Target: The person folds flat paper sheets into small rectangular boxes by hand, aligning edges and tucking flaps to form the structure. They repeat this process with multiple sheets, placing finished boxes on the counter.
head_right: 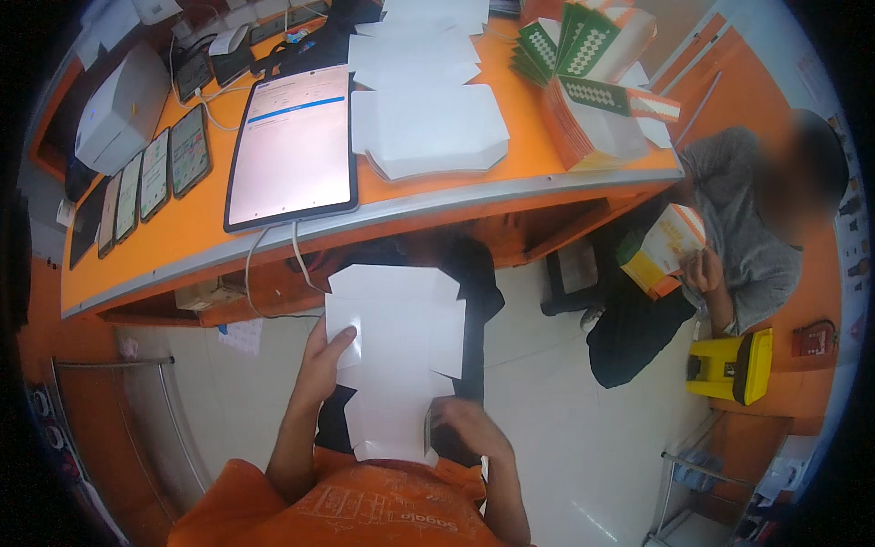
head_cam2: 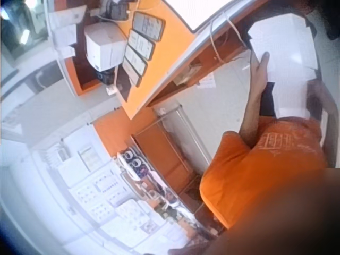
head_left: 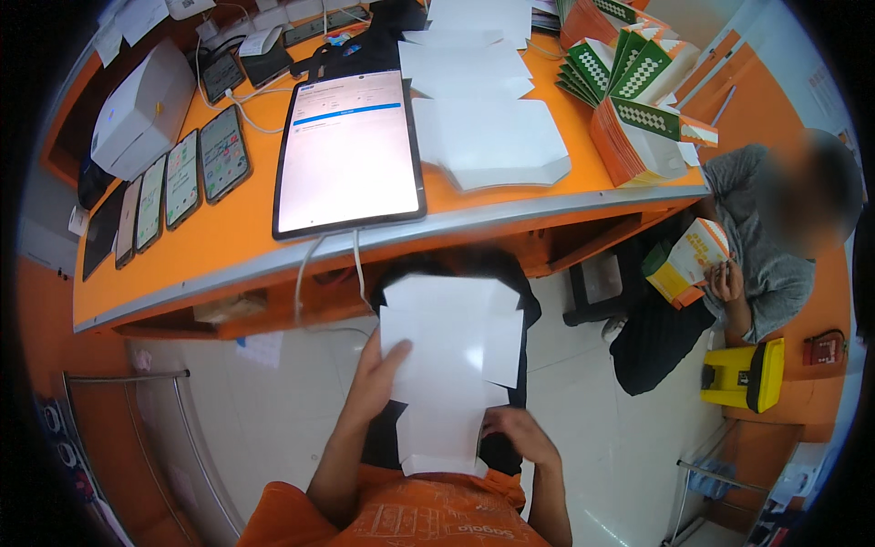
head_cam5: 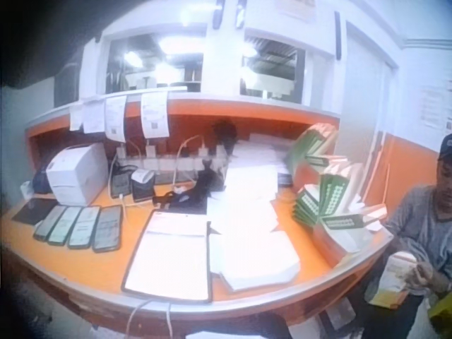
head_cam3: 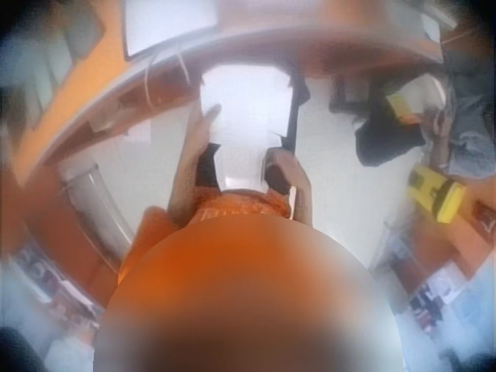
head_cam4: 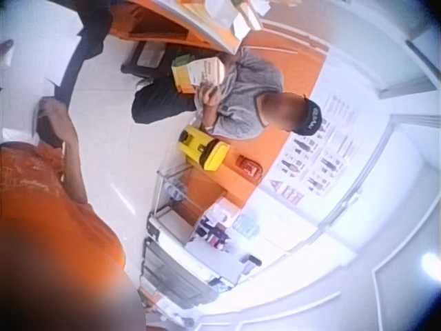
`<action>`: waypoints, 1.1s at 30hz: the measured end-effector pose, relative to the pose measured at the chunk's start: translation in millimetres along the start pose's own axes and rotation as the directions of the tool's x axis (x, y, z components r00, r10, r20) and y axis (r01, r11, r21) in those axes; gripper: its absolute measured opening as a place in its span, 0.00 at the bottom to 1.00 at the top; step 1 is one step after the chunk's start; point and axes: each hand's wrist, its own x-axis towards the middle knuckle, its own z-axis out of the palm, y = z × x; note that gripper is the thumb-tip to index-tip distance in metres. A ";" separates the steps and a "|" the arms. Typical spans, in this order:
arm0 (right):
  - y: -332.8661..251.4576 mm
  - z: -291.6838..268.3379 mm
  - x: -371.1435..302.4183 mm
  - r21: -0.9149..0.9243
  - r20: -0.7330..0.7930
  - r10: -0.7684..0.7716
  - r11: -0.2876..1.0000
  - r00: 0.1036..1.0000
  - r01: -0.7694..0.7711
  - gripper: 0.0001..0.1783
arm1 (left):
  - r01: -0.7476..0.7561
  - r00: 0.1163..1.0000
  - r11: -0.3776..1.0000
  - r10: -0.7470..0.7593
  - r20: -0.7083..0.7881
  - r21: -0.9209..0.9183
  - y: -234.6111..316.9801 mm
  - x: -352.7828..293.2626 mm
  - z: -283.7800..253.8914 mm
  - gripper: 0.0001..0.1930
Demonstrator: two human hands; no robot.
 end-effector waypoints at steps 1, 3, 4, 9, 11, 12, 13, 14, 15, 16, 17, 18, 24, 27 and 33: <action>2.3 -2.4 5.1 0.118 -0.029 -0.053 0.991 0.998 0.056 0.30 | -0.023 1.000 0.999 0.022 0.017 0.048 -3.4 0.9 -4.9 0.24; 0.9 -6.0 14.9 0.154 -0.199 -0.093 0.980 0.976 0.125 0.35 | -0.101 0.994 0.989 0.095 0.055 0.112 -7.2 0.1 -8.1 0.23; -1.1 -6.5 20.3 0.168 -0.236 -0.126 0.971 0.964 0.169 0.33 | -0.120 0.992 0.981 0.111 0.061 0.154 -8.1 -1.7 -7.3 0.23; -11.4 19.4 43.3 -0.031 -0.164 -0.196 0.981 0.967 0.194 0.11 | -0.205 0.974 0.814 0.225 0.031 0.543 -11.9 -25.6 16.5 0.14; -14.6 31.7 46.1 0.061 -0.085 -0.285 0.955 0.955 0.290 0.07 | -0.254 0.966 0.749 0.223 0.127 0.612 -11.3 -30.8 19.4 0.13; -16.4 36.4 45.1 0.101 -0.069 -0.288 0.951 0.955 0.294 0.08 | -0.301 0.954 0.725 0.221 0.205 0.620 -11.1 -32.1 19.2 0.14; -18.4 39.5 44.1 0.152 -0.062 -0.278 0.947 0.958 0.285 0.09 | -0.348 0.935 0.700 0.214 0.282 0.623 -11.1 -32.9 18.4 0.14; -20.5 41.5 43.6 0.131 -0.102 -0.273 0.949 0.957 0.285 0.09 | -0.458 0.889 0.661 0.330 0.319 0.594 -11.1 -32.5 16.9 0.15; -22.6 42.6 42.4 0.125 -0.148 -0.252 0.954 0.956 0.271 0.10 | -0.460 0.888 0.665 0.336 0.315 0.588 -10.7 -31.9 14.6 0.14; -24.3 43.4 41.8 0.123 -0.184 -0.238 0.957 0.954 0.263 0.10 | -0.464 0.886 0.669 0.343 0.313 0.581 -10.1 -30.8 11.1 0.14; -26.4 42.6 41.7 0.081 -0.220 -0.237 0.962 0.946 0.260 0.10 | -0.468 0.884 0.670 0.355 0.306 0.576 -9.7 -29.6 9.1 0.13; -28.2 40.9 41.9 0.042 -0.245 -0.244 0.964 0.938 0.261 0.11 | -0.451 0.892 0.689 0.328 0.311 0.567 -9.9 -28.5 8.2 0.13; -23.2 35.5 45.6 -0.049 -0.282 -0.224 0.974 0.933 0.219 0.10 | -0.288 0.944 0.757 0.120 0.308 0.587 -10.6 -29.6 9.9 0.15; -18.4 37.0 50.4 -0.220 -0.351 -0.244 0.960 0.904 0.174 0.14 | -0.232 0.956 0.817 0.091 0.279 0.528 -12.9 -33.9 14.4 0.22; -35.0 40.4 45.5 -0.021 -0.308 -0.340 0.936 0.888 0.351 0.41 | -0.284 0.957 0.928 0.288 0.017 0.243 -14.5 -28.6 14.7 0.34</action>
